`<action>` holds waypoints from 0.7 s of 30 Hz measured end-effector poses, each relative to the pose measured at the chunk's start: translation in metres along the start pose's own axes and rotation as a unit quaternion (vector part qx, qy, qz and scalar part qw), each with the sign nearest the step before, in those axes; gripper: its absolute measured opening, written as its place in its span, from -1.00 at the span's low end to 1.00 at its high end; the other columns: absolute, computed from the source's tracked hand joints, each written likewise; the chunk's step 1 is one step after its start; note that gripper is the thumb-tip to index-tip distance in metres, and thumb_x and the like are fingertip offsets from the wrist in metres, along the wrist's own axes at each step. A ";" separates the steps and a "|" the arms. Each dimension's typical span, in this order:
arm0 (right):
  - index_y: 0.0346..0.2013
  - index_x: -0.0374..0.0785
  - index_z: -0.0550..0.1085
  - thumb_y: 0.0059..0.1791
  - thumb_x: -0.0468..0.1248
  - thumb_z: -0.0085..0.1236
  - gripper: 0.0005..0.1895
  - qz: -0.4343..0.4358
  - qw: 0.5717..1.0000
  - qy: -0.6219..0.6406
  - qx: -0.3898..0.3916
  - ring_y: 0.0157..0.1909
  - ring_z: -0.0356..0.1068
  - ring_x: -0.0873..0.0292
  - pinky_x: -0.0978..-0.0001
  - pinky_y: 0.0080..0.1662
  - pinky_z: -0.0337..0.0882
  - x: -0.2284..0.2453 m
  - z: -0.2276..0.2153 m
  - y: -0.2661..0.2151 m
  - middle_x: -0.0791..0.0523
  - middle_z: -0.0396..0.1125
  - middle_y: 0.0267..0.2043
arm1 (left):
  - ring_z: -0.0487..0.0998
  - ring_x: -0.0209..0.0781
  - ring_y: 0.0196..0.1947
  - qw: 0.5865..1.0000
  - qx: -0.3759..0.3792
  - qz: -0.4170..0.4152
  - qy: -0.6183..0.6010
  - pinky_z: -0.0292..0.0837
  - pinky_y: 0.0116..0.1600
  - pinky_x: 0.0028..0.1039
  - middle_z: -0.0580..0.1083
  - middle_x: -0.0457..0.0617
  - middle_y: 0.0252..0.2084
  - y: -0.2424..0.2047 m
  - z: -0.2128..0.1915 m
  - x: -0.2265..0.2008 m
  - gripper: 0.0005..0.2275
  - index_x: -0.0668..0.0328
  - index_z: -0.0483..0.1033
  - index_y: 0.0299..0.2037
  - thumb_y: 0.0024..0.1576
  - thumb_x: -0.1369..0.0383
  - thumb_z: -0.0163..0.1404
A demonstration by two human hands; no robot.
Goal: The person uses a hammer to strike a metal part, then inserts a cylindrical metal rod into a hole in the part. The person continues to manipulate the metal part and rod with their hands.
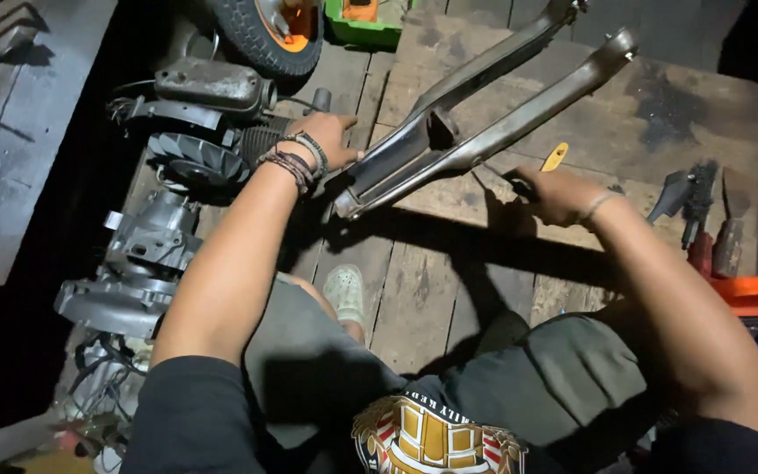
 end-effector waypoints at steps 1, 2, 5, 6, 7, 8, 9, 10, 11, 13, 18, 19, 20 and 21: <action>0.23 -0.09 0.32 0.00 -0.10 0.08 -0.49 -0.002 1.000 -0.002 0.002 -0.04 0.56 -0.23 -0.08 0.07 0.49 0.002 -0.005 -0.006 -0.15 0.54 -0.24 | 0.38 0.13 0.33 1.000 0.000 -0.002 -0.002 0.34 0.32 -0.05 0.40 0.18 0.32 -0.005 -0.002 0.001 -0.44 0.17 0.28 0.42 0.25 0.13 0.03; 0.24 -0.13 0.33 -0.01 -0.19 0.05 -0.50 0.003 1.000 0.011 -0.007 0.05 0.49 -0.32 -0.16 0.10 0.45 0.004 -0.010 -0.012 -0.22 0.52 -0.13 | 0.38 0.17 0.33 1.000 0.008 -0.006 0.007 0.35 0.31 0.01 0.41 0.20 0.31 -0.009 -0.004 0.002 -0.45 0.18 0.28 0.42 0.25 0.13 0.02; 0.23 -0.16 0.37 -0.02 -0.23 0.02 -0.51 0.007 0.999 0.014 -0.035 0.15 0.41 -0.42 -0.27 0.14 0.40 0.032 -0.033 -0.037 -0.30 0.48 -0.02 | 0.39 0.21 0.31 1.000 0.012 -0.011 0.016 0.37 0.27 0.07 0.41 0.21 0.30 -0.006 0.006 0.016 -0.44 0.18 0.28 0.42 0.25 0.10 0.02; 0.21 -0.15 0.40 -0.01 -0.18 0.01 -0.53 0.006 0.998 0.004 -0.057 0.15 0.40 -0.43 -0.30 0.15 0.38 0.044 -0.043 -0.047 -0.31 0.48 -0.02 | 0.40 0.21 0.30 1.000 0.006 -0.011 0.019 0.39 0.25 0.06 0.42 0.21 0.30 -0.002 0.010 0.023 -0.44 0.18 0.29 0.42 0.25 0.09 0.02; 0.21 -0.15 0.40 -0.01 -0.18 0.01 -0.53 0.006 0.998 0.004 -0.056 0.15 0.40 -0.43 -0.30 0.15 0.38 0.049 -0.040 -0.045 -0.31 0.48 -0.02 | 0.40 0.21 0.30 1.000 0.007 -0.012 0.018 0.39 0.25 0.06 0.42 0.21 0.30 -0.002 0.014 0.025 -0.44 0.18 0.29 0.42 0.25 0.09 0.02; 0.22 -0.13 0.41 -0.01 -0.20 0.04 -0.52 -0.014 0.997 0.005 -0.076 0.14 0.43 -0.39 -0.22 0.16 0.38 0.054 -0.040 -0.042 -0.25 0.50 -0.02 | 0.41 0.21 0.29 0.999 0.009 -0.014 0.029 0.40 0.25 0.08 0.42 0.21 0.29 0.000 0.016 0.027 -0.43 0.16 0.30 0.41 0.24 0.07 0.03; 0.22 -0.11 0.42 -0.02 -0.21 0.07 -0.51 -0.034 0.995 0.007 -0.096 0.13 0.45 -0.35 -0.14 0.18 0.38 0.060 -0.040 -0.040 -0.19 0.51 -0.03 | 0.42 0.21 0.29 0.999 0.011 -0.016 0.040 0.41 0.24 0.09 0.43 0.20 0.29 0.001 0.017 0.029 -0.43 0.13 0.31 0.40 0.22 0.06 0.04; 0.22 -0.11 0.42 -0.02 -0.21 0.07 -0.51 -0.033 0.995 0.007 -0.097 0.13 0.45 -0.35 -0.14 0.18 0.38 0.062 -0.036 -0.032 -0.19 0.51 -0.03 | 0.42 0.21 0.29 0.999 0.010 -0.016 0.041 0.41 0.24 0.09 0.43 0.20 0.29 -0.003 0.016 0.024 -0.43 0.13 0.31 0.40 0.22 0.06 0.04; 0.21 -0.08 0.41 -0.02 -0.18 0.08 -0.52 -0.042 0.993 -0.003 -0.106 0.12 0.45 -0.34 -0.15 0.15 0.40 0.064 -0.031 -0.025 -0.18 0.51 -0.04 | 0.44 0.19 0.27 0.999 0.009 -0.012 0.045 0.43 0.23 0.08 0.45 0.18 0.26 -0.006 0.015 0.019 -0.46 0.12 0.34 0.38 0.23 0.11 0.04; 0.20 -0.06 0.41 -0.02 -0.15 0.09 -0.52 -0.048 0.992 -0.011 -0.116 0.11 0.44 -0.34 -0.17 0.12 0.41 0.062 -0.019 -0.014 -0.17 0.50 -0.04 | 0.46 0.17 0.25 0.999 0.009 -0.005 0.051 0.44 0.21 0.06 0.47 0.17 0.24 -0.009 0.017 0.006 -0.50 0.12 0.36 0.37 0.23 0.15 0.03; 0.20 0.02 0.41 0.00 -0.12 0.05 -0.55 -0.128 0.970 -0.102 -0.182 0.14 0.44 -0.16 -0.08 0.07 0.49 0.072 -0.005 -0.005 0.01 0.43 0.02 | 0.59 0.16 0.08 0.994 -0.021 0.061 0.083 0.54 0.11 -0.02 0.61 0.15 -0.03 0.018 0.043 -0.016 -0.61 0.13 0.61 0.08 0.12 0.11 0.15; 0.20 0.02 0.41 0.00 -0.12 0.05 -0.55 -0.127 0.969 -0.101 -0.184 0.14 0.44 -0.16 -0.08 0.07 0.49 0.068 0.001 0.001 0.01 0.43 0.02 | 0.59 0.16 0.08 0.994 -0.022 0.063 0.085 0.54 0.11 -0.02 0.61 0.15 -0.03 0.017 0.048 -0.024 -0.61 0.13 0.61 0.08 0.12 0.11 0.15; 0.19 0.02 0.42 0.01 -0.14 0.05 -0.57 -0.138 0.963 -0.110 -0.202 0.15 0.42 -0.14 -0.07 0.08 0.49 0.063 0.003 0.006 0.01 0.41 0.02 | 0.60 0.15 0.07 0.992 -0.012 0.086 0.086 0.55 0.10 -0.04 0.61 0.14 -0.04 0.017 0.052 -0.035 -0.61 0.13 0.61 0.07 0.11 0.12 0.16; 0.18 0.01 0.44 0.02 -0.16 0.05 -0.59 -0.149 0.957 -0.119 -0.220 0.16 0.41 -0.12 -0.05 0.08 0.50 0.058 0.005 0.011 0.01 0.39 0.02 | 0.61 0.14 0.06 0.990 -0.001 0.110 0.088 0.55 0.10 -0.06 0.62 0.13 -0.06 0.017 0.057 -0.045 -0.61 0.14 0.61 0.07 0.10 0.13 0.16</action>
Point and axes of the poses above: each hand's wrist, its own y-axis towards the middle knuckle, its own z-axis out of the palm, x = y × z, the point moved 3 cm from there along y, towards the middle knuckle
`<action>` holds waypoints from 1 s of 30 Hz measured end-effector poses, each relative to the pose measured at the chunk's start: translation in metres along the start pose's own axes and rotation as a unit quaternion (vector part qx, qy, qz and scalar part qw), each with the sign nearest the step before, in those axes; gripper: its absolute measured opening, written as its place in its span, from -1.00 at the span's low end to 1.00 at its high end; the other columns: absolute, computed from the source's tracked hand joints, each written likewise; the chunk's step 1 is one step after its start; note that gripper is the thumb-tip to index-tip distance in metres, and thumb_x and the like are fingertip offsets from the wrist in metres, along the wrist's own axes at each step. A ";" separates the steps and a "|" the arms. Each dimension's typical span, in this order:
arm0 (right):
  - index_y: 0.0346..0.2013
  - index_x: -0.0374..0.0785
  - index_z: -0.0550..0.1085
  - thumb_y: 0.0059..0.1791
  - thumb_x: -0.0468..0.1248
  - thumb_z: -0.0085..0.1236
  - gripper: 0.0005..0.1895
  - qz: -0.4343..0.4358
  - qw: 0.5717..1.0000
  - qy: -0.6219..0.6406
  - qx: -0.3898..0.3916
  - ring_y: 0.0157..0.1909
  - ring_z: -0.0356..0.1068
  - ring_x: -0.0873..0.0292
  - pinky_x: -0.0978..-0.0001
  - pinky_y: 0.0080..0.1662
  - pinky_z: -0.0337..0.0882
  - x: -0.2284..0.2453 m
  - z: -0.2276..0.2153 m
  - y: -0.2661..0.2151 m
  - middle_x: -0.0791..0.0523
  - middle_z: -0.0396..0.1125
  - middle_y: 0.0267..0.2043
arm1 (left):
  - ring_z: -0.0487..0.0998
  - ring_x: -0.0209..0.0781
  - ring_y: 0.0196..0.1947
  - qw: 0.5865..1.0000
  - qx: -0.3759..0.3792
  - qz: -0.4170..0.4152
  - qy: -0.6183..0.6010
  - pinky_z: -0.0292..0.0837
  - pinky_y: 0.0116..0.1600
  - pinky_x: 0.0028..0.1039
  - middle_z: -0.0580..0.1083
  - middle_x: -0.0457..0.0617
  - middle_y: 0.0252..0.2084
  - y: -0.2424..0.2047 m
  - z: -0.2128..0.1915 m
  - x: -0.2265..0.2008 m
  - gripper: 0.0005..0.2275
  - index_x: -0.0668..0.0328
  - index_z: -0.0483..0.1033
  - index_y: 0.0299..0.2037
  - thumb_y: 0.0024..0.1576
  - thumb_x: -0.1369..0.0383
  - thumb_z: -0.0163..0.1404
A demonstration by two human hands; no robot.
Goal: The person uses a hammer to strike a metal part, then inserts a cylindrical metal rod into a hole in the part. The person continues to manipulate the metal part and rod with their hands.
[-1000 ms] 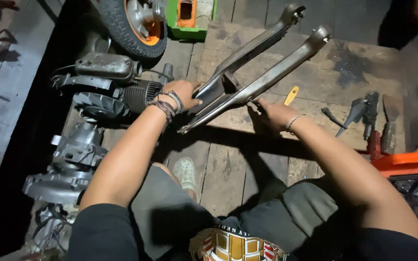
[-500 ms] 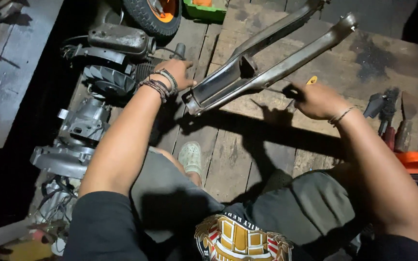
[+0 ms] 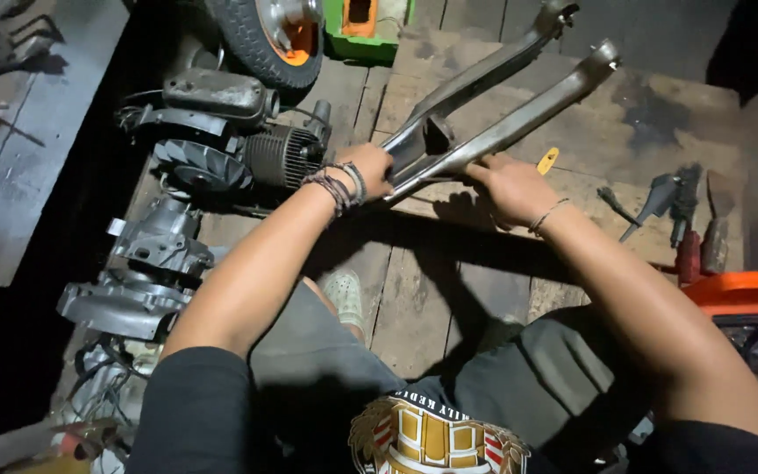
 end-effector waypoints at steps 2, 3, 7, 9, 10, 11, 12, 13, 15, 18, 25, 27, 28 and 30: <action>0.20 -0.01 0.44 0.03 -0.17 0.05 -0.59 0.003 1.000 -0.010 -0.015 0.16 0.40 -0.10 -0.02 0.09 0.50 -0.024 0.021 0.006 0.01 0.38 0.02 | 0.62 0.12 0.04 1.000 0.000 0.021 0.004 0.56 0.09 -0.08 0.62 0.10 -0.09 0.015 0.007 -0.009 -0.61 0.12 0.61 0.07 0.11 0.11 0.15; 0.21 -0.03 0.44 0.04 -0.17 0.05 -0.58 -0.001 0.999 -0.021 -0.030 0.16 0.38 -0.08 0.01 0.10 0.49 -0.036 0.031 0.011 0.01 0.37 0.02 | 0.63 0.10 0.02 0.999 -0.002 0.035 0.007 0.57 0.08 -0.10 0.63 0.07 -0.12 0.021 0.010 -0.014 -0.62 0.11 0.60 0.06 0.12 0.10 0.13; 0.21 0.02 0.45 0.08 -0.18 -0.03 -0.62 -0.007 0.995 -0.062 -0.073 0.12 0.41 -0.05 0.09 0.06 0.48 -0.039 0.015 0.001 0.00 0.38 0.03 | 0.63 0.14 -0.01 0.999 -0.011 0.030 0.039 0.56 0.07 -0.03 0.62 0.09 -0.13 0.051 0.024 -0.017 -0.65 0.15 0.62 0.02 0.13 0.13 0.12; 0.18 -0.02 0.46 0.11 -0.24 -0.07 -0.65 -0.022 0.993 -0.062 -0.102 0.06 0.43 -0.07 0.10 0.05 0.47 -0.033 0.001 0.001 -0.03 0.40 -0.03 | 0.64 0.11 -0.01 0.998 -0.024 0.024 0.057 0.56 0.07 -0.05 0.63 0.10 -0.13 0.073 0.037 -0.015 -0.68 0.15 0.63 0.00 0.14 0.15 0.11; 0.18 -0.02 0.46 0.11 -0.24 -0.07 -0.65 -0.019 0.993 -0.063 -0.103 0.06 0.43 -0.07 0.10 0.05 0.47 -0.033 0.007 0.003 -0.03 0.40 -0.03 | 0.64 0.11 -0.01 0.998 -0.025 0.027 0.059 0.56 0.07 -0.05 0.63 0.10 -0.13 0.074 0.038 -0.017 -0.68 0.15 0.63 0.00 0.14 0.15 0.11; 0.18 -0.01 0.45 0.11 -0.22 -0.08 -0.66 -0.027 0.993 -0.055 -0.103 0.07 0.42 -0.08 0.08 0.05 0.45 -0.033 0.011 0.006 -0.04 0.40 -0.02 | 0.64 0.08 0.00 0.998 -0.024 0.021 0.061 0.55 0.08 -0.05 0.63 0.07 -0.11 0.076 0.038 -0.019 -0.68 0.11 0.62 0.04 0.15 0.18 0.10; 0.18 0.00 0.44 0.11 -0.19 -0.09 -0.66 -0.035 0.993 -0.048 -0.103 0.08 0.41 -0.10 0.07 0.05 0.44 -0.033 0.015 0.009 -0.04 0.40 -0.01 | 0.64 0.05 0.02 0.998 -0.023 0.014 0.063 0.54 0.09 -0.04 0.62 0.05 -0.10 0.078 0.038 -0.021 -0.68 0.08 0.60 0.07 0.15 0.20 0.08; 0.18 0.00 0.44 0.11 -0.19 -0.09 -0.66 -0.032 0.993 -0.048 -0.103 0.08 0.41 -0.10 0.07 0.05 0.44 -0.046 0.024 0.013 -0.04 0.40 -0.01 | 0.64 0.05 0.02 0.998 -0.022 0.017 0.063 0.54 0.09 -0.04 0.62 0.05 -0.10 0.079 0.035 -0.023 -0.68 0.08 0.60 0.07 0.15 0.20 0.08; 0.17 -0.03 0.46 0.09 -0.11 -0.02 -0.64 -0.036 0.994 -0.041 -0.094 0.17 0.38 -0.11 0.05 0.12 0.41 -0.070 0.045 0.022 -0.05 0.38 0.07 | 0.65 0.10 -0.04 0.999 -0.023 0.016 0.037 0.56 0.03 -0.01 0.62 0.09 -0.14 0.080 0.033 -0.023 -0.71 0.14 0.60 0.04 0.16 0.25 0.08; 0.17 0.09 0.49 0.13 -0.13 -0.07 -0.67 0.008 0.992 -0.093 -0.081 0.20 0.37 -0.02 0.12 0.08 0.41 -0.090 0.033 0.006 0.02 0.39 0.10 | 0.65 0.16 -0.06 0.998 -0.043 0.017 0.040 0.57 0.01 -0.01 0.61 0.13 -0.16 0.076 0.027 -0.030 -0.74 0.17 0.61 0.00 0.16 0.28 0.05; 0.16 0.13 0.48 0.05 -0.11 0.06 -0.64 0.020 0.991 -0.096 -0.086 0.15 0.36 -0.01 0.06 0.07 0.38 -0.086 0.031 0.005 0.04 0.38 0.06 | 0.64 0.16 -0.04 0.997 -0.062 0.031 0.015 0.58 0.03 -0.02 0.60 0.11 -0.14 0.093 0.033 -0.036 -0.74 0.11 0.59 0.01 0.17 0.24 0.06; 0.12 0.12 0.51 0.10 -0.15 -0.05 -0.68 -0.025 0.993 -0.081 -0.086 0.05 0.38 -0.05 0.04 0.02 0.39 -0.071 0.031 0.011 0.03 0.40 -0.04 | 0.66 0.13 -0.08 0.996 -0.082 0.021 0.020 0.58 0.00 -0.05 0.60 0.08 -0.17 0.101 0.040 -0.034 -0.76 0.10 0.60 -0.02 0.16 0.27 0.07; 0.12 0.12 0.51 0.10 -0.15 -0.05 -0.68 -0.024 0.993 -0.080 -0.087 0.05 0.38 -0.05 0.04 0.02 0.39 -0.075 0.033 0.011 0.03 0.40 -0.04 | 0.66 0.13 -0.08 0.996 -0.081 0.022 0.022 0.58 0.00 -0.05 0.60 0.08 -0.17 0.096 0.034 -0.037 -0.76 0.10 0.60 -0.02 0.16 0.27 0.07; 0.09 0.15 0.52 0.12 -0.12 -0.07 -0.71 -0.029 0.989 -0.082 -0.122 0.01 0.38 -0.01 0.14 -0.05 0.36 -0.082 0.037 0.014 0.05 0.40 -0.06 | 0.65 0.19 -0.08 0.996 -0.078 0.037 0.001 0.59 -0.01 -0.07 0.61 0.16 -0.18 0.084 0.022 -0.042 -0.78 0.20 0.61 -0.04 0.16 0.34 0.05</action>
Point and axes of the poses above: each hand's wrist, its own y-axis towards the middle knuckle, its own z-axis out of the palm, x = y × z, the point moved 3 cm from there along y, towards the middle knuckle
